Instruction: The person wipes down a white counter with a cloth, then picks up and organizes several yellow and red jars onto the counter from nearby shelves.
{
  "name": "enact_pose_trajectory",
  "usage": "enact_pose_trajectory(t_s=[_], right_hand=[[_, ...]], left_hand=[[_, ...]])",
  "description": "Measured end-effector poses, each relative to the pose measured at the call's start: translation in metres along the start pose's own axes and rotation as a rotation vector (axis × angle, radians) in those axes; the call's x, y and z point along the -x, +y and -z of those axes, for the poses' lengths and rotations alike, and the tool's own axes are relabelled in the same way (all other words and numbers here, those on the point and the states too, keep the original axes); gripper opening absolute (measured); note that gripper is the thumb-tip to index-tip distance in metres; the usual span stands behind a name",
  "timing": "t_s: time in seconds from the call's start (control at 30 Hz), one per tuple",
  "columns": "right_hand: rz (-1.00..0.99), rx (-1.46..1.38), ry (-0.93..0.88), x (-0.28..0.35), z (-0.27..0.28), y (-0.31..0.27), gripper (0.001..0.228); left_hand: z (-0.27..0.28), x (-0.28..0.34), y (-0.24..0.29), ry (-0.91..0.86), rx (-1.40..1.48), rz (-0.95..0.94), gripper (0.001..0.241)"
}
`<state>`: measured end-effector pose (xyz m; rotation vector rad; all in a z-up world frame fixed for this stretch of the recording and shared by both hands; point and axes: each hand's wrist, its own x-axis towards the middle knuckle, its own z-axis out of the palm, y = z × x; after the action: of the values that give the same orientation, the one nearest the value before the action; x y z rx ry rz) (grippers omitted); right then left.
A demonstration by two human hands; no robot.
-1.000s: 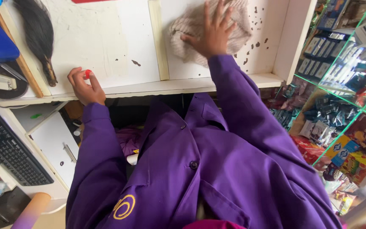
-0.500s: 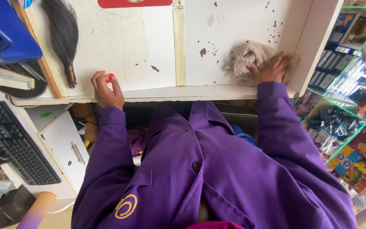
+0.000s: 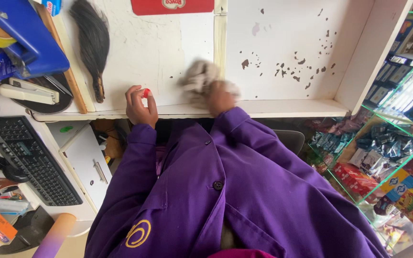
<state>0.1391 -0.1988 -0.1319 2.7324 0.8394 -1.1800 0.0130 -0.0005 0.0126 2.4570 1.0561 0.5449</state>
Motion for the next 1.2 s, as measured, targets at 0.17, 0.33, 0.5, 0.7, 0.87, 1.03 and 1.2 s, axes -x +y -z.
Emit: enact_pose_trajectory(t_s=[0.17, 0.33, 0.5, 0.7, 0.87, 1.03, 1.2], right_hand=[[0.06, -0.476, -0.171, 0.007, 0.107, 0.022, 0.048], [-0.008, -0.447, 0.372, -0.017, 0.233, 0.114, 0.032], [-0.154, -0.17, 0.484, -0.192, 0.183, 0.192, 0.073], [0.324, -0.172, 0.693, -0.216, 0.149, 0.041, 0.055], [0.809, -0.073, 0.452, -0.105, 0.171, -0.112, 0.053], [1.42, -0.215, 0.324, -0.027, 0.092, -0.114, 0.037], [1.25, 0.007, -0.078, -0.017, 0.093, -0.019, 0.043]], left_hand=[[-0.003, 0.001, -0.008, -0.016, -0.012, -0.001, 0.011], [-0.003, 0.004, -0.014, -0.032, -0.005, -0.013, 0.008], [-0.002, 0.006, -0.013, -0.07, 0.024, 0.093, 0.012], [-0.002, 0.006, -0.014, -0.05, 0.052, 0.082, 0.009], [-0.002, 0.009, -0.017, -0.047, 0.053, 0.092, 0.011], [-0.008, 0.011, -0.024, 0.064, 0.045, -0.002, 0.009], [-0.01, 0.016, -0.029, 0.045, -0.015, 0.031, 0.014]])
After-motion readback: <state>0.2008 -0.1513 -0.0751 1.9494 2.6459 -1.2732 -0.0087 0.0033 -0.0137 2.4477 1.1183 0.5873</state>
